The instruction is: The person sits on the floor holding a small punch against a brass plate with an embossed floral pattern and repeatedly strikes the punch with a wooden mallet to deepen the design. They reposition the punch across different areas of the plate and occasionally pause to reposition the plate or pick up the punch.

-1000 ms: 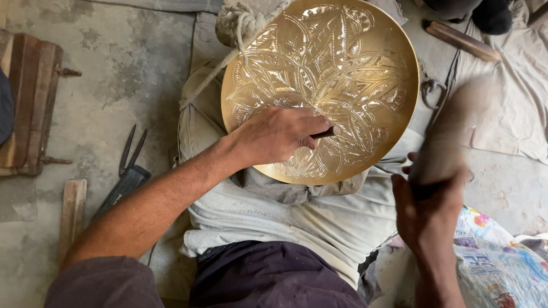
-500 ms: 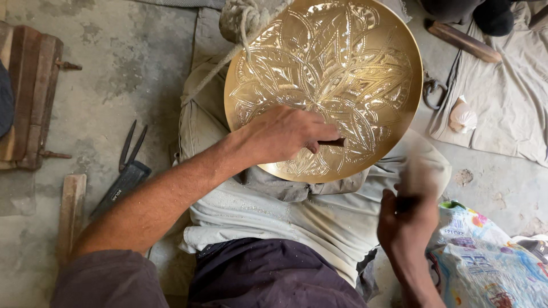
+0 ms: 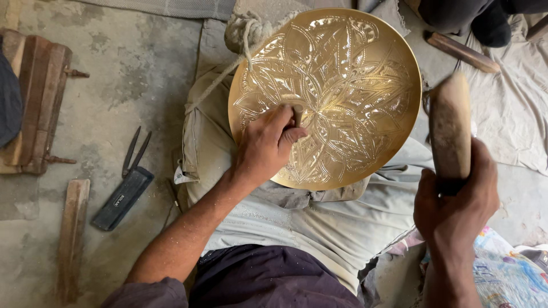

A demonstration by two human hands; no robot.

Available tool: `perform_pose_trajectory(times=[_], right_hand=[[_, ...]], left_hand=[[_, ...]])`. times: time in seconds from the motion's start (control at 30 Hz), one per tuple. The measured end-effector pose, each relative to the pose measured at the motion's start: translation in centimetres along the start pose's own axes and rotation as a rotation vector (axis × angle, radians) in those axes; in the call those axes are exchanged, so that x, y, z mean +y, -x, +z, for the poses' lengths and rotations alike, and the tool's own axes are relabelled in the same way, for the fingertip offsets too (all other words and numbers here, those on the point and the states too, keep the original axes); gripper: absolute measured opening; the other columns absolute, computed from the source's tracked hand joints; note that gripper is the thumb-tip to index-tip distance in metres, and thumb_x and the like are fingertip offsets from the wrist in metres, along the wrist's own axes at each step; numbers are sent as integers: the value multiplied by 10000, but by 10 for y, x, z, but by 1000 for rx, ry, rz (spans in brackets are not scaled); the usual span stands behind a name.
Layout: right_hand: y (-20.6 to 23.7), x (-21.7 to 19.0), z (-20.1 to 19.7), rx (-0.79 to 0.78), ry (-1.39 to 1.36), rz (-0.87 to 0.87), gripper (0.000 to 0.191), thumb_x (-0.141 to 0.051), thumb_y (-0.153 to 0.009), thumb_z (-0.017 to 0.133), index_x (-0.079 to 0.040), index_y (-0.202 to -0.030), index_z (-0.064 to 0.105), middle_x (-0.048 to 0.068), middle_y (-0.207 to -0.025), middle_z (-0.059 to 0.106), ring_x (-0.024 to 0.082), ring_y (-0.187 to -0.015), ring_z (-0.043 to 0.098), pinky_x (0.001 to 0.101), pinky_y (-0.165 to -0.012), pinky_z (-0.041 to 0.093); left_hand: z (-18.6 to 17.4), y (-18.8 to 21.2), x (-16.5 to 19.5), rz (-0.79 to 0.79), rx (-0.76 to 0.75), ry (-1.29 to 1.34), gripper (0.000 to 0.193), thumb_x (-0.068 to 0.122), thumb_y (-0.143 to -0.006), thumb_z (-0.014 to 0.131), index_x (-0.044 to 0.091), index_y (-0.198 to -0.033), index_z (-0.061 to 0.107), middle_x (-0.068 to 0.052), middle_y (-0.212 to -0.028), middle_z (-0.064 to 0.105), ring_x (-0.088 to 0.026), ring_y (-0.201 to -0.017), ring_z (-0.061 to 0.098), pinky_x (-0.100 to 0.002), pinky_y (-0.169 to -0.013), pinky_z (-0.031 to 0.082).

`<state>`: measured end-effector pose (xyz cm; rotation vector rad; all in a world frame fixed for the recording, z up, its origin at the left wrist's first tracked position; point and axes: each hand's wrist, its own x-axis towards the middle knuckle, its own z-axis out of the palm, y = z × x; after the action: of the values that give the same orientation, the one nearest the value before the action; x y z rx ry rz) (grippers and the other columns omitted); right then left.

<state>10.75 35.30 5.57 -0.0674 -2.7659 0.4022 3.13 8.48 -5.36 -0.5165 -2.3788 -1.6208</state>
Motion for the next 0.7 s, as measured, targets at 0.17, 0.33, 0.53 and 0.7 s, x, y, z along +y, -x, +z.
perform_pose_trajectory(times=[0.17, 0.33, 0.53, 0.7], right_hand=[[-40, -20, -11, 4, 30, -215, 531, 70, -933, 720, -5, -1413, 506, 213, -1127, 640, 358, -1001, 682, 435, -851, 546], [-67, -48, -15, -120, 6, -260, 466, 71, -925, 697, 2, -1353, 526, 192, -1032, 669, 326, -887, 681, 431, -754, 533], [-81, -58, -23, -37, 9, -401, 416, 44, -945, 651, -16, -1335, 519, 214, -1086, 650, 346, -888, 657, 453, -759, 526], [-56, -24, -26, -110, 258, -350, 408, 35, -944, 628, -88, -1332, 622, 162, -1103, 685, 351, -919, 685, 462, -816, 507]], left_hand=[[4, 1, -3, 28, -25, -104, 275, 297, -1031, 681, 54, -1108, 578, -88, -881, 638, -278, -784, 679, -428, -675, 521], [8, 1, -2, 12, -49, -142, 246, 277, -1044, 663, 54, -1111, 583, -107, -903, 644, -303, -753, 681, -441, -611, 512], [10, -6, 2, 55, -24, -77, 235, 262, -1057, 656, 72, -1173, 579, -110, -955, 673, -286, -809, 723, -407, -649, 574], [9, -22, 6, 130, -197, -52, 207, 180, -1012, 669, 63, -1165, 593, -100, -955, 695, -229, -790, 741, -328, -584, 599]])
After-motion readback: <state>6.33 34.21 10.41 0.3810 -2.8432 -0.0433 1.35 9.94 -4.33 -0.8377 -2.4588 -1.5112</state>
